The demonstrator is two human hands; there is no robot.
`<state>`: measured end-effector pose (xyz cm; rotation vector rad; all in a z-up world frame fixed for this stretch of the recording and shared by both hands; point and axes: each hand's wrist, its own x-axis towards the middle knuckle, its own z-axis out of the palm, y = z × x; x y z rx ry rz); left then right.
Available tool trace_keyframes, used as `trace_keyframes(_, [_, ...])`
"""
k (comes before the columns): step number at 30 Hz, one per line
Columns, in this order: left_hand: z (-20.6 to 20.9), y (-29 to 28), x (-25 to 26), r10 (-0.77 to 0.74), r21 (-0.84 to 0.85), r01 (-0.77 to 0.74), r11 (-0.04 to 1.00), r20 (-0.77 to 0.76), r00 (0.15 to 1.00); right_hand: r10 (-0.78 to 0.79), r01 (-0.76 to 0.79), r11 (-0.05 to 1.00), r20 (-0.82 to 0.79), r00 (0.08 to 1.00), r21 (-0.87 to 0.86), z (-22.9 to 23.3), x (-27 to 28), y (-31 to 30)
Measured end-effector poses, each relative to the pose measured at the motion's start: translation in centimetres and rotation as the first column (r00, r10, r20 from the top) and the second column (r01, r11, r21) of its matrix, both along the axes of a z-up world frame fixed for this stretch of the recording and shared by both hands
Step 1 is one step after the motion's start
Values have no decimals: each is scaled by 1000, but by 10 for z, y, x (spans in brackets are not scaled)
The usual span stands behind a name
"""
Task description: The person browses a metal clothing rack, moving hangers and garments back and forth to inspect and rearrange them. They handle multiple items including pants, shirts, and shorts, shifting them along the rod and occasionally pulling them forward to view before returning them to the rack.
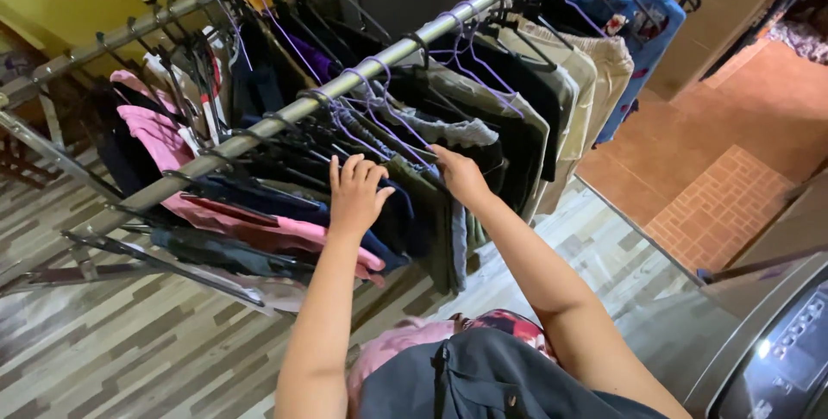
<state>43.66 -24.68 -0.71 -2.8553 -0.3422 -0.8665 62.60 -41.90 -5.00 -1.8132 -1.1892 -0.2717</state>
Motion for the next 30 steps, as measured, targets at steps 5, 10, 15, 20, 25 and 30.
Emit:
trace_keyframes(5, [8,-11,6,35,-93,-34,995,10,999,-34,39,999,273,961,-13,25,22,-29])
trace_keyframes(10, [26,-44,41,75,-156,-53,986,138,988,-173,88,976,457,872,201,40,64,-46])
trace_keyframes(15, [6,-68,77,138,-11,-138,990,170,976,68,-67,997,49,996,-29,43,79,-50])
trace_keyframes(20, [7,-76,83,184,29,-191,981,150,971,145,-166,977,-153,978,-132,39,88,-54])
trace_keyframes(25, [-5,-74,83,245,9,-247,969,78,966,195,-225,957,-168,966,-182,34,98,-52])
trace_keyframes(30, [-5,-72,81,247,-83,-245,966,8,969,119,-148,985,266,957,93,22,131,-59])
